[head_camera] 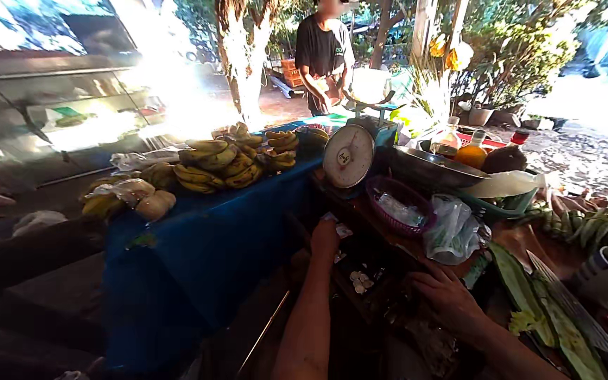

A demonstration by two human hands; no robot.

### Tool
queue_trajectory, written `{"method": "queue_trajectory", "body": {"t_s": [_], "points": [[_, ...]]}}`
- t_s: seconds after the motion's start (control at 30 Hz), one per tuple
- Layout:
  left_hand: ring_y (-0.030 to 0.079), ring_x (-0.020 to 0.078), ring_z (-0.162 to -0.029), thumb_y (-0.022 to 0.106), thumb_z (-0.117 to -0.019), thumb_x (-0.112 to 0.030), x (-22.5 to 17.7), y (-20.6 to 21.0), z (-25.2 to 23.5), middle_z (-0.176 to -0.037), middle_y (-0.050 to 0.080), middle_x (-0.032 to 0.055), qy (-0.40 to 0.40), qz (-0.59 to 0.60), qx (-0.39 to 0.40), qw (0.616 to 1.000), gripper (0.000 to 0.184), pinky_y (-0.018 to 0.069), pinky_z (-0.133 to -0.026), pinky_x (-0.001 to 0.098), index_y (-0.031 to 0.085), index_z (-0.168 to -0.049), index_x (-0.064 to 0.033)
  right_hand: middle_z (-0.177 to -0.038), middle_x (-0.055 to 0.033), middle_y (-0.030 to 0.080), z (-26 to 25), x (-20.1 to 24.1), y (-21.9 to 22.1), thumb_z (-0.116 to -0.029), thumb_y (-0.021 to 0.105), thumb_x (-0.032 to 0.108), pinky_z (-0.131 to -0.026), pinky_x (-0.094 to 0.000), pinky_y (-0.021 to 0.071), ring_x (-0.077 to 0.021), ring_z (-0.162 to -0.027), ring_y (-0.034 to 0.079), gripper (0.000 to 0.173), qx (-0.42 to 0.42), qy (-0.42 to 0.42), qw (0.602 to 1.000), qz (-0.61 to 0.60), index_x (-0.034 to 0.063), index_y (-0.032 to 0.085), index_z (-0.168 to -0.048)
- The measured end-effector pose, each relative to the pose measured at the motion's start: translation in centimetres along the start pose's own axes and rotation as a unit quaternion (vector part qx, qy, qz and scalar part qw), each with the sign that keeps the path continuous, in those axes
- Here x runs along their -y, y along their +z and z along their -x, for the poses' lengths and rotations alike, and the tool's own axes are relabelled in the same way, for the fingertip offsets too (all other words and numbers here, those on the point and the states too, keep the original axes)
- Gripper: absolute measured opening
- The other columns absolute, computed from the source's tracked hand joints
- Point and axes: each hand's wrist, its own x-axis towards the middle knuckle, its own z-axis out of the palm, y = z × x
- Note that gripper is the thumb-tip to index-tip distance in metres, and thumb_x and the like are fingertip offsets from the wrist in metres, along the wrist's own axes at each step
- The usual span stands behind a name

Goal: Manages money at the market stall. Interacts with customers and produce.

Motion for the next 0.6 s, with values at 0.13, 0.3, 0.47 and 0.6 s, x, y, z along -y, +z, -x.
{"method": "queue_trajectory", "body": {"t_s": [0.13,0.3,0.47,0.6], "points": [[0.059,0.0391,-0.126,0.054,-0.0973,-0.003,0.08,0.0,-0.07,-0.136,0.059,0.0237,0.004,-0.001,0.002,1.0,0.033,0.0506,-0.103,0.0552,0.065,-0.129,-0.0026,-0.125,0.0032,0.072,0.05,-0.02,-0.03,-0.0982,0.053,0.026,-0.109,-0.0533,0.0462,-0.0306,-0.134,0.056,0.025,0.004,-0.002,1.0,0.002,0.0204,0.076,-0.106],[0.059,0.0382,-0.127,0.053,-0.0979,-0.004,-0.05,-0.03,-0.16,-0.137,0.059,0.023,-0.004,-0.008,0.007,1.0,0.034,0.0507,-0.103,0.0537,0.065,-0.129,-0.0032,-0.124,0.003,0.073,0.07,-0.07,-0.02,-0.0971,0.053,0.026,-0.108,-0.0532,0.0461,-0.0313,-0.134,0.056,0.025,0.001,-0.004,1.0,0.003,0.0199,0.076,-0.106],[0.059,0.0376,-0.127,0.053,-0.0984,-0.004,-0.11,0.01,-0.17,-0.136,0.059,0.022,-0.006,-0.009,0.007,1.0,0.033,0.0503,-0.104,0.053,0.065,-0.129,-0.0032,-0.125,0.0022,0.072,0.08,-0.09,-0.04,-0.098,0.052,0.026,-0.109,-0.0532,0.0452,-0.0317,-0.134,0.056,0.025,0.005,-0.004,1.0,-0.001,0.0193,0.076,-0.106],[0.059,0.0376,-0.127,0.053,-0.098,-0.003,-0.05,0.05,-0.21,-0.136,0.059,0.022,-0.008,-0.008,0.006,1.0,0.033,0.0505,-0.104,0.0531,0.065,-0.129,-0.0033,-0.124,0.0029,0.073,0.06,-0.02,0.01,-0.0983,0.053,0.025,-0.11,-0.0521,0.0454,-0.0307,-0.134,0.057,0.025,-0.001,-0.003,1.0,0.002,0.0192,0.076,-0.104]]}}
